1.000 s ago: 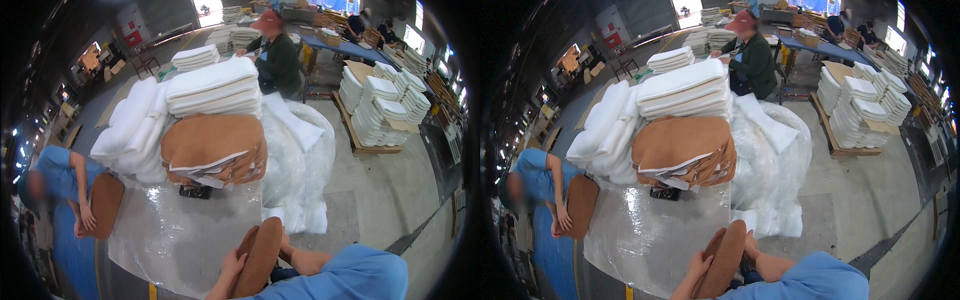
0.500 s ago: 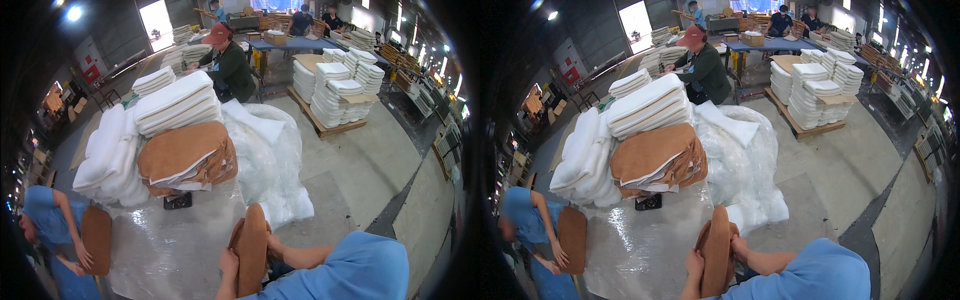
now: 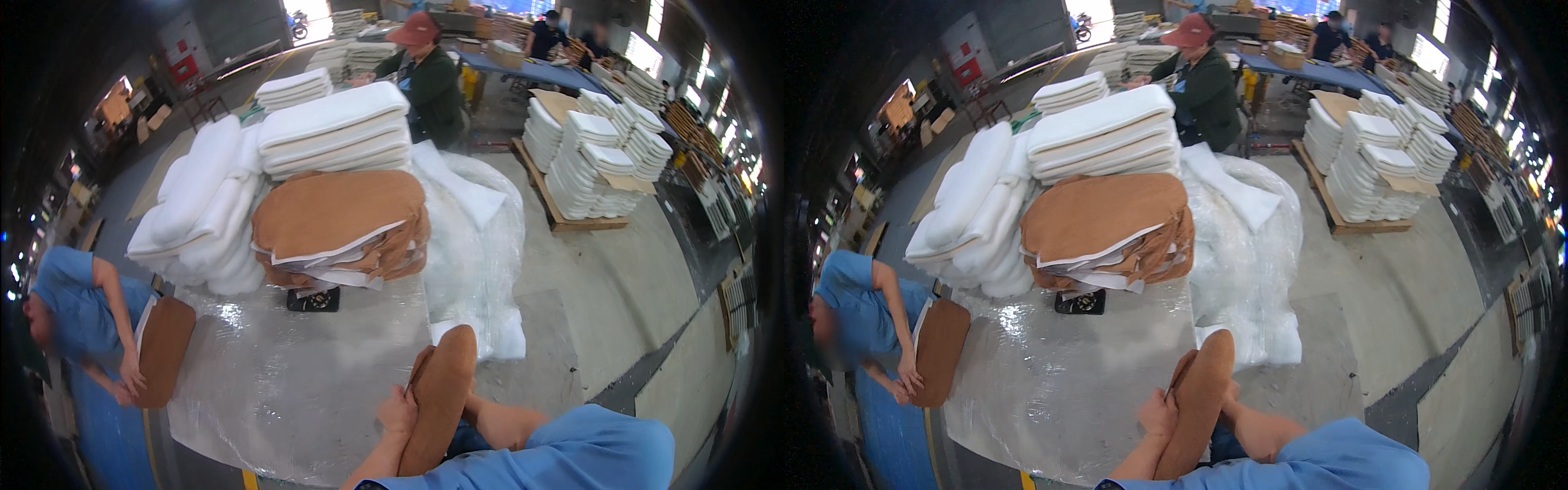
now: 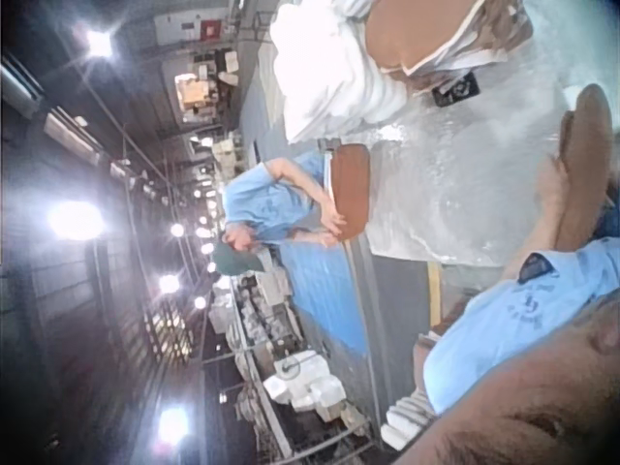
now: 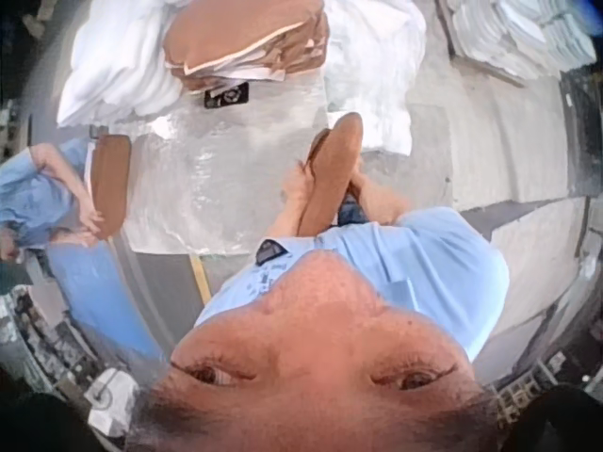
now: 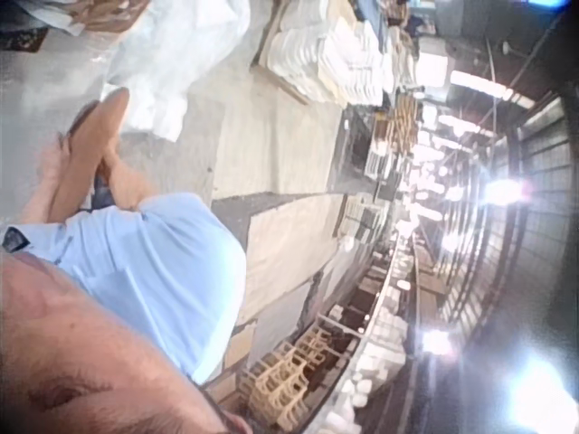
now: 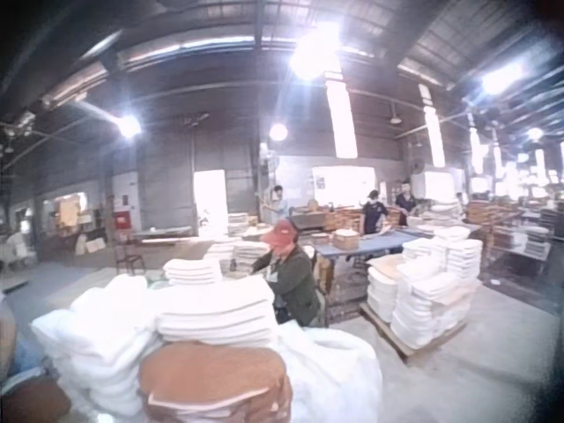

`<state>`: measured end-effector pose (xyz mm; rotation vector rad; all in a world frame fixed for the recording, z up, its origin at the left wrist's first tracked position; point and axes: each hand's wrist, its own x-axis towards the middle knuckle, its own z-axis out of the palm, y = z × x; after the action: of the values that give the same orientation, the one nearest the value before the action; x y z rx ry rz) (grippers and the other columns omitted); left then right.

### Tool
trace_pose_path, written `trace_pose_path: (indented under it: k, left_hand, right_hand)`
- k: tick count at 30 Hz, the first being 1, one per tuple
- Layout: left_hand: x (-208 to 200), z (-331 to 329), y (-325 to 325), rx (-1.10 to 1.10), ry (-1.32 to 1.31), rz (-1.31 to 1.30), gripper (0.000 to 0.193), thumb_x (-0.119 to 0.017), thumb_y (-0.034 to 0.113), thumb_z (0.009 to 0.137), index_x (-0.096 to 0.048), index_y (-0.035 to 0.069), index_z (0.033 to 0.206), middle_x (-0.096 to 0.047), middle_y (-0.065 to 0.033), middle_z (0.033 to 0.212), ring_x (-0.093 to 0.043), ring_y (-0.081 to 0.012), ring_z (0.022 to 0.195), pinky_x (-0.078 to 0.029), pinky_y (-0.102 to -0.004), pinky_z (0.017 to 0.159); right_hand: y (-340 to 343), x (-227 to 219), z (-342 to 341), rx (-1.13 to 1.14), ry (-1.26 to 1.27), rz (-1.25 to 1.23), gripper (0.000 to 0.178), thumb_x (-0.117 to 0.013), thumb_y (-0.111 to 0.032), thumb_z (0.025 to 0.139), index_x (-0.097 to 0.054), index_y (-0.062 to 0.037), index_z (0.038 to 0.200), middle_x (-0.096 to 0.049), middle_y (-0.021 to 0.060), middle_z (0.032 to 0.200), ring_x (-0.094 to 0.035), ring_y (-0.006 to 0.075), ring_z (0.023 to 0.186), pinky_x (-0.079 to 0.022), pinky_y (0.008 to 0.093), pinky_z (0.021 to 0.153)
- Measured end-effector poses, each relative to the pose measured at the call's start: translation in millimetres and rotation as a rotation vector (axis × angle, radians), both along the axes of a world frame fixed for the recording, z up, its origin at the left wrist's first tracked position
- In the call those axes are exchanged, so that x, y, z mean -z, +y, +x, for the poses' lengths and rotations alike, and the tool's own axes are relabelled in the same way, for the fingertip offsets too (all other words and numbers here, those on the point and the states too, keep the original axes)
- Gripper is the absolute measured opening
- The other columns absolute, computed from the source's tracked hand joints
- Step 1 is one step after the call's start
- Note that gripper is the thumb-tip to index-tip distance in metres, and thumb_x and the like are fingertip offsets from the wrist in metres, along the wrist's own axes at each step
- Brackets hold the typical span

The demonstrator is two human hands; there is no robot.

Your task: The person inserts white foam inserts into brown fabric covers, aligns edges, and places the finished cushions on a nearby stack. The person repeats this process for multiple cushions while coworkers handle similar items nearby.

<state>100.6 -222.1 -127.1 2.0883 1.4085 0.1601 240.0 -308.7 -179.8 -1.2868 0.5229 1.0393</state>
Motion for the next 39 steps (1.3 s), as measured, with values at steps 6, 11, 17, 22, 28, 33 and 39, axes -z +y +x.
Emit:
trace_pose_path:
  k: [6, 11, 17, 22, 28, 33, 39]
  left_hand:
    - [7.1, -5.7, 5.2, 0.009, 0.040, 0.016, 0.029, -0.057, 0.039, 0.103, -0.065, 0.011, 0.103, -0.072, -0.0228, 0.079, -0.070, -0.0488, 0.075, -0.054, -0.0584, 0.070]
    - [-2.4, -4.8, 4.2, -0.062, -0.044, -0.165, 0.037, -0.055, 0.041, 0.105, -0.066, 0.006, 0.111, -0.072, -0.0272, 0.101, -0.069, -0.0492, 0.098, -0.053, -0.0565, 0.086]
    - [1.7, 14.8, 30.4, -0.040, -0.216, -0.317, 0.057, -0.055, 0.054, 0.104, -0.066, -0.001, 0.115, -0.072, -0.0277, 0.107, -0.068, -0.0493, 0.106, -0.053, -0.0527, 0.090]
    - [2.6, -20.7, 23.9, 0.063, -0.136, -0.439, 0.058, -0.057, 0.054, 0.104, -0.068, -0.003, 0.109, -0.073, -0.0280, 0.101, -0.068, -0.0501, 0.103, -0.053, -0.0535, 0.087]
    - [-6.5, -10.9, -0.6, -0.041, 0.015, -0.132, 0.051, -0.053, 0.050, 0.106, -0.065, 0.001, 0.102, -0.072, -0.0282, 0.093, -0.068, -0.0518, 0.092, -0.052, -0.0575, 0.081]
    - [-1.1, -5.3, -1.3, -0.094, 0.069, -0.133, 0.045, -0.054, 0.048, 0.106, -0.065, 0.004, 0.100, -0.072, -0.0268, 0.091, -0.069, -0.0505, 0.087, -0.052, -0.0589, 0.076]
    - [-5.7, -3.4, -2.8, -0.084, 0.112, -0.118, 0.041, -0.059, 0.044, 0.103, -0.066, 0.004, 0.095, -0.071, -0.0273, 0.087, -0.069, -0.0492, 0.085, -0.052, -0.0584, 0.075]
  right_hand:
    - [15.5, 18.7, 6.2, -0.060, -0.016, -0.047, 0.065, -0.047, -0.048, 0.108, -0.058, 0.0082, 0.139, -0.068, 0.0220, 0.129, -0.068, 0.0348, 0.113, -0.054, 0.0502, 0.095]
    - [11.3, 24.5, 8.3, -0.111, -0.089, -0.096, 0.065, -0.047, -0.048, 0.108, -0.058, 0.0084, 0.138, -0.068, 0.0216, 0.129, -0.068, 0.0344, 0.113, -0.054, 0.0498, 0.095]
    - [38.6, 22.4, 39.3, -0.248, -0.296, -0.270, 0.065, -0.048, -0.048, 0.108, -0.058, 0.0086, 0.138, -0.068, 0.0212, 0.128, -0.068, 0.0339, 0.112, -0.054, 0.0492, 0.094]
    - [29.4, 9.8, 20.6, -0.063, -0.100, -0.153, 0.064, -0.048, -0.048, 0.107, -0.059, 0.0099, 0.134, -0.069, 0.0205, 0.127, -0.069, 0.0329, 0.110, -0.055, 0.0474, 0.092]
    - [18.1, 27.5, 12.6, -0.167, -0.117, -0.240, 0.056, -0.051, -0.038, 0.103, -0.067, 0.0116, 0.123, -0.072, 0.0246, 0.121, -0.072, 0.0364, 0.106, -0.055, 0.0474, 0.092]
    - [36.7, 42.4, 22.6, -0.409, -0.347, -0.838, 0.051, -0.058, -0.040, 0.099, -0.076, 0.0075, 0.108, -0.074, 0.0283, 0.115, -0.072, 0.0394, 0.112, -0.054, 0.0471, 0.094]
    - [10.0, 48.1, 11.8, -0.294, -0.335, -0.747, 0.052, -0.058, -0.042, 0.099, -0.075, 0.0062, 0.110, -0.074, 0.0284, 0.115, -0.072, 0.0402, 0.112, -0.054, 0.0476, 0.094]
